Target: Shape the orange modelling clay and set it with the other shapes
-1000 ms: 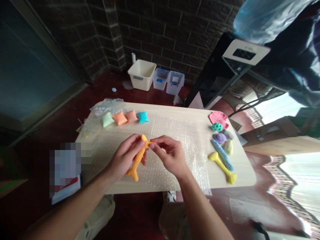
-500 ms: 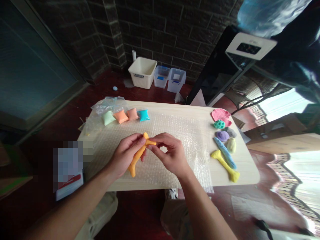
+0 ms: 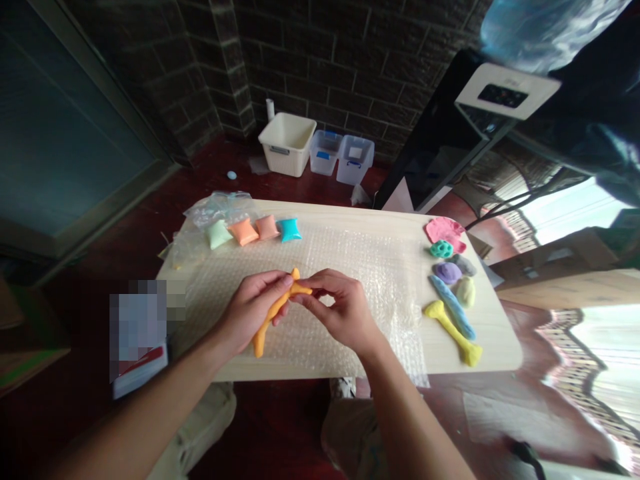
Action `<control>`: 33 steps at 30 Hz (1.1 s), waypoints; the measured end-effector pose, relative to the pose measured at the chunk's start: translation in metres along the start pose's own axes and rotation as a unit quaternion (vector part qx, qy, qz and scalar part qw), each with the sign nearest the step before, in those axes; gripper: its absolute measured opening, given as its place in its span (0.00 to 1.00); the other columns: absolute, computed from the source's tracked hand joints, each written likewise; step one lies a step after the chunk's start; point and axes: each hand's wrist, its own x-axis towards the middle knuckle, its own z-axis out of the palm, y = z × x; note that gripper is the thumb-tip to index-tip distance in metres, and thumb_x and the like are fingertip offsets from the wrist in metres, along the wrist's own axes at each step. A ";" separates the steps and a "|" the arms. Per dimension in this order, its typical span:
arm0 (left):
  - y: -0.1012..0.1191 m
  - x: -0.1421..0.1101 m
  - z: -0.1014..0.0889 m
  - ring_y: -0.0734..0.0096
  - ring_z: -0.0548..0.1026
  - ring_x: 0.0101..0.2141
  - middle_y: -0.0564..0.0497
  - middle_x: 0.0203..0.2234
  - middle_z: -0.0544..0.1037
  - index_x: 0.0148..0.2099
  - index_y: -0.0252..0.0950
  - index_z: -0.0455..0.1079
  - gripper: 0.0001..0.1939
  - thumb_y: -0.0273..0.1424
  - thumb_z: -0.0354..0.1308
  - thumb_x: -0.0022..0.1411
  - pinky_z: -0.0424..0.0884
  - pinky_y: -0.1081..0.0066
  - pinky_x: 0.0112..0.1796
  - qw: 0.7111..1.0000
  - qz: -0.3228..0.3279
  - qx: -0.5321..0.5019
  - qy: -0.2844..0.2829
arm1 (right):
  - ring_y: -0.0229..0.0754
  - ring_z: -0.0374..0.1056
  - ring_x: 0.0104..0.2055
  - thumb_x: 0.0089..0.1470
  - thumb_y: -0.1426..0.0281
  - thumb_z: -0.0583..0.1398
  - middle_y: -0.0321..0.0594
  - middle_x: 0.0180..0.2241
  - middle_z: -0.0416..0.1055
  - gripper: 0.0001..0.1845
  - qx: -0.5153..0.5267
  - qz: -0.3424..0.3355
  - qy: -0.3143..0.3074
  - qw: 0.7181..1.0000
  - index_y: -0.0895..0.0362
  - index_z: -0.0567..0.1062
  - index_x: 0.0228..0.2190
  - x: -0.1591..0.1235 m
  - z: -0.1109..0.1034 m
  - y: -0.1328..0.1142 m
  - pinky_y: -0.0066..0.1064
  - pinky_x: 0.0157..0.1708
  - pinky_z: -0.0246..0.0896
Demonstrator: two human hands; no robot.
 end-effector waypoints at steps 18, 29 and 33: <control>0.007 -0.004 0.000 0.71 0.81 0.30 0.44 0.39 0.85 0.47 0.33 0.81 0.20 0.45 0.71 0.65 0.77 0.71 0.33 0.996 -0.023 -0.076 -0.037 | 0.42 0.80 0.37 0.62 0.66 0.73 0.42 0.39 0.82 0.06 0.143 0.076 0.040 0.986 0.52 0.88 0.41 0.002 0.002 0.003 0.37 0.40 0.79; -0.001 -0.003 0.004 0.70 0.81 0.31 0.48 0.35 0.85 0.56 0.35 0.68 0.25 0.44 0.71 0.67 0.75 0.72 0.33 0.999 0.038 -0.031 -0.022 | 0.40 0.77 0.31 0.56 0.58 0.76 0.41 0.31 0.84 0.14 0.200 0.177 0.038 0.963 0.55 0.88 0.37 0.004 -0.001 0.003 0.33 0.34 0.75; -0.003 -0.002 0.004 0.69 0.81 0.31 0.47 0.35 0.85 0.54 0.35 0.69 0.24 0.45 0.70 0.68 0.75 0.72 0.32 0.999 0.039 -0.011 -0.020 | 0.41 0.77 0.31 0.54 0.57 0.77 0.41 0.30 0.84 0.15 0.190 0.176 0.045 0.965 0.55 0.89 0.37 0.003 0.000 0.005 0.34 0.34 0.74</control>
